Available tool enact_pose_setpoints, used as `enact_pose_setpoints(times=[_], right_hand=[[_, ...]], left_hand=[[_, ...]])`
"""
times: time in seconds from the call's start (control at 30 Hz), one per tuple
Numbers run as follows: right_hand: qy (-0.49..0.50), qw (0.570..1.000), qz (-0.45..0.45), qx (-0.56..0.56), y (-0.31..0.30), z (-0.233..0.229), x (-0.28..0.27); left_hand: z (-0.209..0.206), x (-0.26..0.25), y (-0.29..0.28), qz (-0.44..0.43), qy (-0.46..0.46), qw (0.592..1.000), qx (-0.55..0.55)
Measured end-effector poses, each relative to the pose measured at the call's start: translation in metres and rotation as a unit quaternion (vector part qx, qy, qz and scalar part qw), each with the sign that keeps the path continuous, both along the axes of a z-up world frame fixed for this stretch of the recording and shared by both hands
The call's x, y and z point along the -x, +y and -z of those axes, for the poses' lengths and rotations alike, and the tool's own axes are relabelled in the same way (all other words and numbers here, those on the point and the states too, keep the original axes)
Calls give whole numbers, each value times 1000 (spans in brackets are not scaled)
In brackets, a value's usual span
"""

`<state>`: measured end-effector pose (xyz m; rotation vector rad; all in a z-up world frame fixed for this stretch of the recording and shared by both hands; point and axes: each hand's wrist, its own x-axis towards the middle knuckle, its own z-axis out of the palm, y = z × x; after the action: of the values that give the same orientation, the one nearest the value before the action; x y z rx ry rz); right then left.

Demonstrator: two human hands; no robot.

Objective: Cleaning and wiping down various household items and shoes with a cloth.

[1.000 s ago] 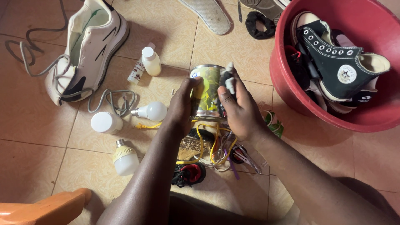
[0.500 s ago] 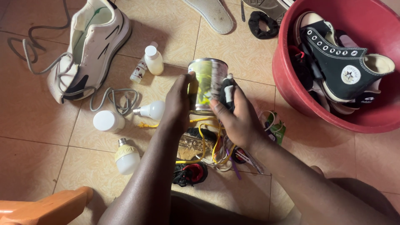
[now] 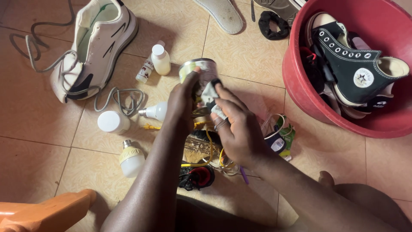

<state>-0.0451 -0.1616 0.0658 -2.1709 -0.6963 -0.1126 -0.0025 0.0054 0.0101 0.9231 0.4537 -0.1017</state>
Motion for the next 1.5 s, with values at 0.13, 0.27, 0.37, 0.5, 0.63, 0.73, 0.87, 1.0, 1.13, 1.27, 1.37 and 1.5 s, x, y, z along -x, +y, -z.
enact_pose_setpoints(times=[0.13, 0.27, 0.37, 0.5, 0.63, 0.73, 0.87, 1.0, 1.13, 1.27, 1.37, 1.5], right_hand=[[-5, 1000, -2, -30, -4, -19, -4], [204, 957, 32, -203, -13, -29, -21], [231, 935, 72, -260, -22, -4, -32], [80, 972, 168, -146, -23, 18, -36], [-16, 977, 205, -54, -19, 12, -28], [-91, 978, 184, -24, -18, 12, -19], [-67, 991, 117, -23, -7, -1, -1], [-91, 995, 36, 10, 3, -18, 5], [-110, 993, 2, 31, -4, -11, -5], [-28, 1000, 4, -8, -12, 0, -18], [29, 998, 29, -42, -18, 8, -28], [149, 983, 94, -59, -26, 25, -34]], left_hand=[[-2, -1, -2, 6, 3, 994, 112], [-5, -1, -6, 41, -25, 982, 183], [-9, 1, -10, 86, -34, 975, 201], [-9, 4, -13, 105, -33, 976, 189], [-12, 5, -11, 110, -26, 970, 213], [-7, 5, -14, 122, -37, 973, 193], [-1, 5, -13, 92, -47, 967, 235], [4, 2, -11, 57, -66, 969, 229], [3, 2, -11, 50, -38, 978, 198], [-6, 4, -13, 72, -25, 980, 187], [-1, 3, -16, 85, -39, 977, 190], [-2, 5, -17, 109, -56, 973, 195]])
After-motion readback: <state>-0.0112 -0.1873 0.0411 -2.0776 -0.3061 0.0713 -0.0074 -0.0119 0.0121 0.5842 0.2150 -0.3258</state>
